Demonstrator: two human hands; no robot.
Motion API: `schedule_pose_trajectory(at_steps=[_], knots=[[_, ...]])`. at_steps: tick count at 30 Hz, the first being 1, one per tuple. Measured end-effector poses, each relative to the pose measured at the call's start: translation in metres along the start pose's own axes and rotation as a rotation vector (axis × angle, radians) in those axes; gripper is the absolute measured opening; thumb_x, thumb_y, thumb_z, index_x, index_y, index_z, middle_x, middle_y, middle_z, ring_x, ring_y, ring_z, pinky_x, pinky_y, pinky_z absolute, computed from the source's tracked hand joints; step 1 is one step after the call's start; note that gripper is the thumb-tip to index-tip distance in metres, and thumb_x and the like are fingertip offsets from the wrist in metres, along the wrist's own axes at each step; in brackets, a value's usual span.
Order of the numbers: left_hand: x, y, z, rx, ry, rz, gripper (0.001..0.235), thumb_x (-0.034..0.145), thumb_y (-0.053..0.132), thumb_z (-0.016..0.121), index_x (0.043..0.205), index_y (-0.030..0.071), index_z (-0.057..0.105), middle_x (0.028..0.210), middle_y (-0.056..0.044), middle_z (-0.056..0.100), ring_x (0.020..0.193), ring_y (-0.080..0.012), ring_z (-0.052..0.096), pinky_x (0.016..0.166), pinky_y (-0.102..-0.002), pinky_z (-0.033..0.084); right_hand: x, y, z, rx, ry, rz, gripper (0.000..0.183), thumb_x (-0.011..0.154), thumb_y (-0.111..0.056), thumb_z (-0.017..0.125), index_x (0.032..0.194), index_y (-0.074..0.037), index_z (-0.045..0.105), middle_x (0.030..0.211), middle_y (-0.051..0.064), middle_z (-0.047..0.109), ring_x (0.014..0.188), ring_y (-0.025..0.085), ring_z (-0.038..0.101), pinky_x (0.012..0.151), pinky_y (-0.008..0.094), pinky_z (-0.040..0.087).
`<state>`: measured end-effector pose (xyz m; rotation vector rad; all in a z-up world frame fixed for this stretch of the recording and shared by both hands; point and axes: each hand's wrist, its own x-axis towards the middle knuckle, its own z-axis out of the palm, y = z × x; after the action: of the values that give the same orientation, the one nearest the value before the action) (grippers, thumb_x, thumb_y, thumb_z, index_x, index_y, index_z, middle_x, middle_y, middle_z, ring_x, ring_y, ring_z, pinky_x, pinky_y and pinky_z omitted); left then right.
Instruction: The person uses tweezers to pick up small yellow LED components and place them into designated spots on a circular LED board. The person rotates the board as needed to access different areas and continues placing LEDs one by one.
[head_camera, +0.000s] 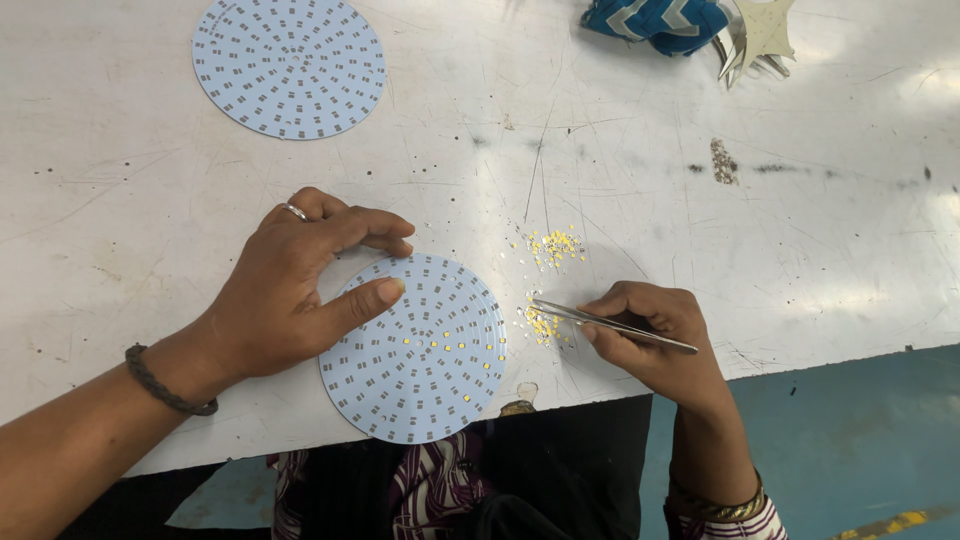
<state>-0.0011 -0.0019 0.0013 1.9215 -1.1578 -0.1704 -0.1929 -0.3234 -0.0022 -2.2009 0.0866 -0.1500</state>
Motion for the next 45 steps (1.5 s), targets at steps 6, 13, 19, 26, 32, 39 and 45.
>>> schedule_pose_trajectory(at_steps=[6,13,19,26,32,39,45], knots=[[0.001,0.0,0.0,-0.006,-0.003,0.005,0.054,0.089,0.051,0.066,0.123,0.01,0.07,0.105,0.002,0.081,0.102,-0.0166,0.059,0.097,-0.038,0.043,0.0,0.001,0.0,-0.012,-0.007,-0.015,0.012,0.082,-0.013,0.08,0.088,-0.003,0.077,0.064,-0.002,0.067,0.053,0.001,0.049,0.048,0.02,0.034],[0.001,0.0,0.0,0.007,-0.005,0.004,0.054,0.089,0.05,0.066,0.124,0.009,0.07,0.105,0.002,0.081,0.102,-0.0172,0.059,0.097,-0.038,0.043,0.001,-0.001,0.0,-0.031,-0.015,-0.045,0.012,0.081,-0.014,0.08,0.085,-0.004,0.076,0.062,-0.001,0.067,0.051,0.002,0.048,0.047,0.021,0.033],[0.001,0.0,0.0,-0.01,0.002,0.006,0.053,0.089,0.05,0.067,0.123,0.009,0.07,0.106,0.001,0.081,0.102,-0.0168,0.061,0.096,-0.038,0.043,0.001,0.0,0.0,-0.052,-0.005,-0.025,0.013,0.081,-0.014,0.08,0.088,-0.004,0.077,0.059,-0.001,0.066,0.05,0.001,0.048,0.046,0.021,0.032],[0.001,0.001,0.0,-0.011,0.004,0.012,0.053,0.089,0.049,0.067,0.123,0.008,0.07,0.108,0.0,0.081,0.104,-0.0171,0.061,0.097,-0.038,0.043,0.001,0.002,0.0,-0.044,-0.011,-0.052,0.011,0.081,-0.014,0.08,0.085,-0.004,0.075,0.066,-0.001,0.071,0.05,0.001,0.05,0.047,0.02,0.035],[0.003,0.002,-0.002,0.008,-0.001,0.02,0.051,0.089,0.047,0.068,0.123,0.01,0.07,0.105,0.002,0.081,0.099,-0.0159,0.06,0.094,-0.036,0.043,0.0,-0.005,0.001,-0.061,0.005,-0.089,0.01,0.081,-0.011,0.08,0.082,-0.004,0.073,0.065,0.001,0.068,0.05,0.004,0.05,0.047,0.022,0.034],[-0.001,-0.001,-0.002,0.003,0.003,0.055,0.048,0.094,0.046,0.066,0.125,0.01,0.068,0.104,0.0,0.08,0.096,-0.0129,0.068,0.096,-0.036,0.041,-0.005,-0.038,0.04,-0.078,-0.028,-0.33,0.011,0.074,-0.01,0.077,0.08,-0.005,0.069,0.066,0.001,0.064,0.058,0.012,0.056,0.052,0.027,0.041],[-0.002,-0.003,-0.001,-0.015,0.017,0.082,0.048,0.096,0.049,0.066,0.124,0.01,0.068,0.104,-0.001,0.08,0.097,-0.0134,0.07,0.098,-0.035,0.041,-0.001,-0.051,0.047,-0.188,-0.05,-0.323,0.013,0.07,-0.012,0.078,0.076,-0.006,0.068,0.063,0.003,0.062,0.057,0.016,0.057,0.052,0.03,0.042]])
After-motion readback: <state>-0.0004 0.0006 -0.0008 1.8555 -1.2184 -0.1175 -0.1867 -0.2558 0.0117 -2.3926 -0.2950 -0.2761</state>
